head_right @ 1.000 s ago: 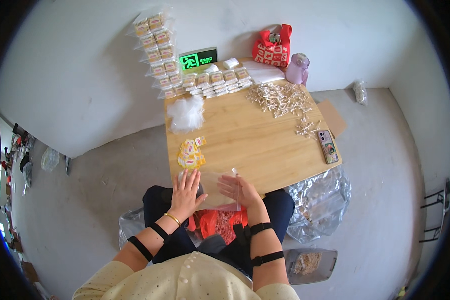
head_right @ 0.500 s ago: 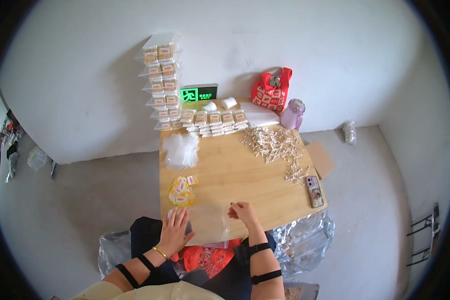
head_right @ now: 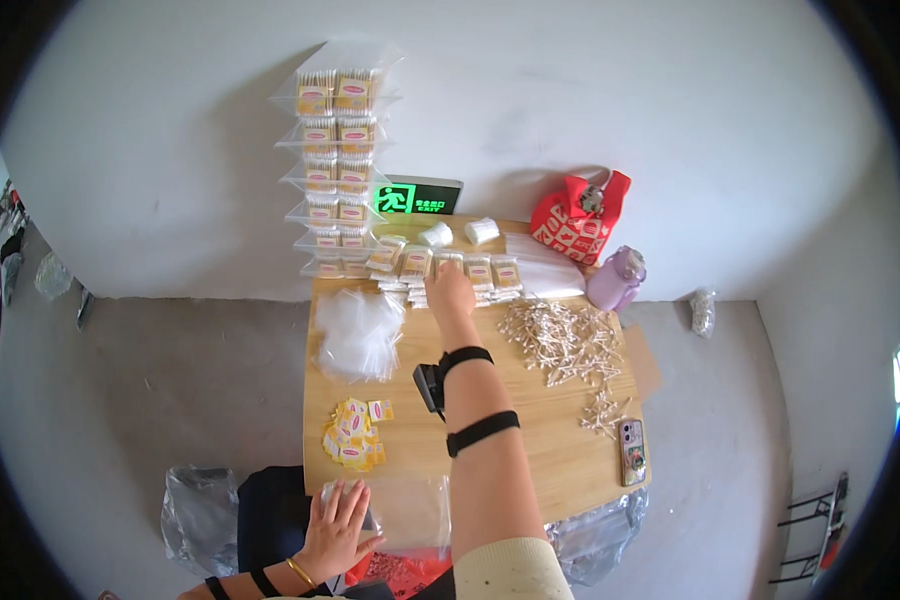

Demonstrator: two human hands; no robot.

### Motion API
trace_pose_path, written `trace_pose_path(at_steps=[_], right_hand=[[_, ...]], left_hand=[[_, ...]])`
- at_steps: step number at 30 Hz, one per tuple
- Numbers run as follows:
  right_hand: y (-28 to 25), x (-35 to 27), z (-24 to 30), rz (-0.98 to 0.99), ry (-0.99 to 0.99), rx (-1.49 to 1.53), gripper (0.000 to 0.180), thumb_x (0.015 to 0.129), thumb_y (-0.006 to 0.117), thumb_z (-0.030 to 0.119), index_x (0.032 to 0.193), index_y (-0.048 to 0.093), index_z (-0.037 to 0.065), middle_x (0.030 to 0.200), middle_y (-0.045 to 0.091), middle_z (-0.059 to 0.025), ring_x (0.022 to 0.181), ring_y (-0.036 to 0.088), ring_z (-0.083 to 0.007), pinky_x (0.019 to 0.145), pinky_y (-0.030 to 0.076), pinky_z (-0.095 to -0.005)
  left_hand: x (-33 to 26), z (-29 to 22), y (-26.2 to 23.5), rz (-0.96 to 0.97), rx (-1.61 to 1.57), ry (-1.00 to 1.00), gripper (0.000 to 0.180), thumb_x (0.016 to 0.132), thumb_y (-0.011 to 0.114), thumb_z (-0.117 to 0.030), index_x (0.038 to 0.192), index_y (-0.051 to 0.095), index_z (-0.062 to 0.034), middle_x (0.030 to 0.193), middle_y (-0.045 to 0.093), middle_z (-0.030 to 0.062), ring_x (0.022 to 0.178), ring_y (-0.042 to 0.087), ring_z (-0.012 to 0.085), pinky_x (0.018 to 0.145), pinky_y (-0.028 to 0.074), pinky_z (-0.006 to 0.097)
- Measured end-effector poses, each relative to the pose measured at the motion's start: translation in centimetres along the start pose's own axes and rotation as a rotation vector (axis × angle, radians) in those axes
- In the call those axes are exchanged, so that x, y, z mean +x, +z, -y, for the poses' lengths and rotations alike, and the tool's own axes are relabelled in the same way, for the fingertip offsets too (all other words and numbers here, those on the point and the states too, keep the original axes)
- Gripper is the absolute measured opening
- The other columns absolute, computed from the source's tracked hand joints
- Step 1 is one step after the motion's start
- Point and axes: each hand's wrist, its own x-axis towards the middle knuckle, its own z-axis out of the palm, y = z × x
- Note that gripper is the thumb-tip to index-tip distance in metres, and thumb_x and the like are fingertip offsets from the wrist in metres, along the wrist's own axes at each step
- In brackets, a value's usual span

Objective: The person sits on the floor and repeatedly picks up small, individually wrapped items from a table. They place these items into clear plastic bags, arranging them in rows, and then set the filled bags aside.

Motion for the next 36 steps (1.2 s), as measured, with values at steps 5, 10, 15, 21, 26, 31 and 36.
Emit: trace_pose_path(at_steps=[5, 10, 15, 21, 26, 31, 36], right_hand=[[2.8, 1.9, 4.6, -0.143, 0.040, -0.361, 0.065, 0.080, 0.070, 0.054, 0.122, 0.062, 0.005, 0.115, 0.066, -0.0154, 0.110, 0.062, -0.0331, 0.093, 0.050, -0.0421], [3.4, 2.9, 5.3, -0.065, 0.123, -0.288, 0.070, 0.077, 0.070, 0.061, 0.116, 0.068, 0.003, 0.124, 0.062, -0.0180, 0.118, 0.058, -0.0356, 0.094, 0.049, -0.0425], [-0.6, 4.8, 2.7, 0.059, 0.226, -0.101, 0.069, 0.076, 0.071, 0.061, 0.115, 0.070, 0.004, 0.125, 0.062, -0.0182, 0.121, 0.054, -0.0365, 0.099, 0.046, -0.0438], [-1.1, 4.3, 1.1, 0.078, 0.215, -0.247, 0.070, 0.076, 0.071, 0.057, 0.123, 0.064, 0.005, 0.134, 0.056, -0.0183, 0.129, 0.047, -0.0365, 0.106, 0.039, -0.0455], [1.4, 4.3, 1.0, -0.085, 0.194, -0.230, 0.066, 0.075, 0.075, 0.049, 0.121, 0.061, 0.004, 0.128, 0.057, -0.0228, 0.126, 0.049, -0.0374, 0.102, 0.042, -0.0449], [0.1, 1.9, 0.1, -0.176, 0.035, 0.154, 0.050, 0.074, 0.080, 0.036, 0.104, 0.056, 0.002, 0.114, 0.058, -0.0222, 0.115, 0.052, -0.0374, 0.097, 0.044, -0.0448], [-4.6, -9.7, -1.5, -0.166, -0.166, 0.565, 0.047, 0.080, 0.076, 0.016, 0.116, 0.050, 0.002, 0.097, 0.062, -0.0172, 0.093, 0.061, -0.0309, 0.080, 0.050, -0.0429]], left_hand=[[0.1, 0.3, -1.0, 0.027, -0.059, -0.039, 0.082, 0.088, 0.058, -0.057, 0.145, 0.042, -0.0012, 0.154, 0.034, 0.0144, 0.141, 0.030, 0.0370, 0.108, 0.030, 0.057], [0.4, 0.7, -2.3, 0.039, -0.265, -0.102, 0.085, 0.085, 0.067, -0.045, 0.150, 0.035, -0.0026, 0.155, 0.032, 0.0160, 0.141, 0.029, 0.0417, 0.114, 0.026, 0.056], [0.5, 0.7, -1.3, 0.063, -0.113, -0.031, 0.080, 0.088, 0.058, -0.056, 0.144, 0.043, -0.0007, 0.154, 0.034, 0.0146, 0.141, 0.030, 0.0376, 0.107, 0.030, 0.057], [0.3, 0.7, -0.6, 0.042, -0.019, -0.018, 0.081, 0.088, 0.056, -0.061, 0.142, 0.047, -0.0011, 0.154, 0.036, 0.0125, 0.140, 0.031, 0.0343, 0.102, 0.034, 0.057], [0.1, 0.5, -0.5, 0.026, 0.026, -0.010, 0.082, 0.088, 0.057, -0.061, 0.142, 0.047, -0.0005, 0.153, 0.036, 0.0130, 0.140, 0.031, 0.0344, 0.102, 0.034, 0.057], [-0.1, 0.6, 0.0, -0.022, -0.048, -0.016, 0.078, 0.089, 0.057, -0.057, 0.142, 0.047, -0.0004, 0.151, 0.039, 0.0119, 0.137, 0.037, 0.0337, 0.104, 0.035, 0.057], [-0.5, 0.7, 0.4, -0.008, -0.012, -0.042, 0.083, 0.089, 0.056, -0.059, 0.145, 0.042, 0.0004, 0.153, 0.036, 0.0141, 0.140, 0.032, 0.0362, 0.103, 0.035, 0.058]])
